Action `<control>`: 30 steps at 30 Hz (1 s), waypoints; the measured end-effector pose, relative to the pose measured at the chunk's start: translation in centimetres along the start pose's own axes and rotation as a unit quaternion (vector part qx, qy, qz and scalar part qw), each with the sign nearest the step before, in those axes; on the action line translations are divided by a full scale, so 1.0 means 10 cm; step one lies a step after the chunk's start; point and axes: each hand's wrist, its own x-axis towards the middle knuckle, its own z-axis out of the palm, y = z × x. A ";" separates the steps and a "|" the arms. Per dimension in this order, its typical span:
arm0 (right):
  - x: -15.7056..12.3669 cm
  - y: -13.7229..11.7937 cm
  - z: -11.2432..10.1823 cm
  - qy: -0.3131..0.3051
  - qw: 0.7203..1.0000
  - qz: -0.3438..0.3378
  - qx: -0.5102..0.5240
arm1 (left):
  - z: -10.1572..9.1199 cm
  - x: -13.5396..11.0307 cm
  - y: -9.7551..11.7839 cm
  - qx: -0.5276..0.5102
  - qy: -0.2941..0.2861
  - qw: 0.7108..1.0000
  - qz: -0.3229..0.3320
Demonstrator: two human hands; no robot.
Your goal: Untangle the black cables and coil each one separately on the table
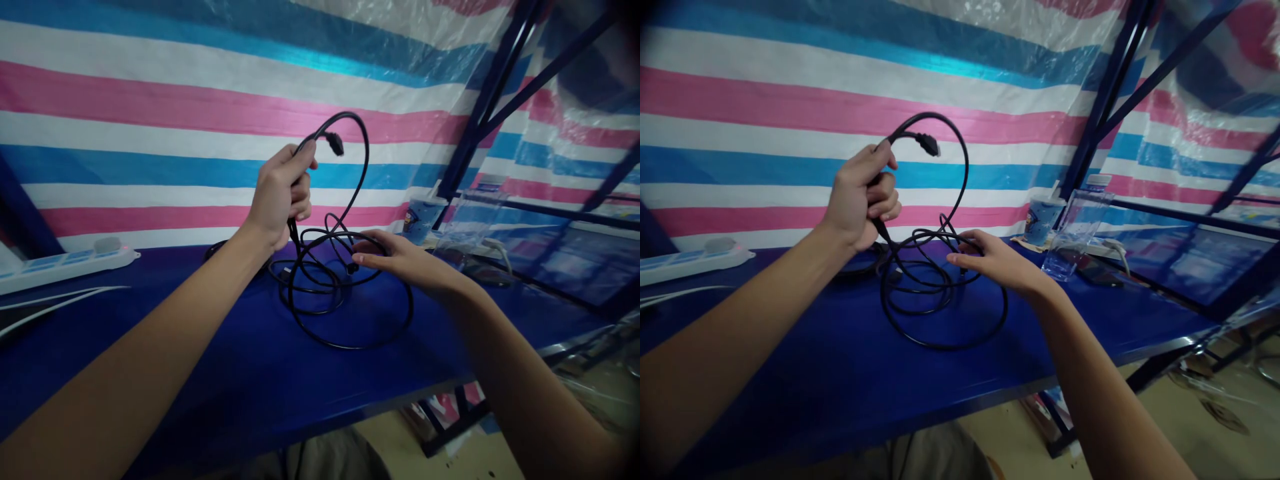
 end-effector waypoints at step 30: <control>0.48 0.68 -0.07 0.124 0.976 0.007 0.177 | -0.49 -0.41 -0.77 0.005 -0.108 0.982 -0.153</control>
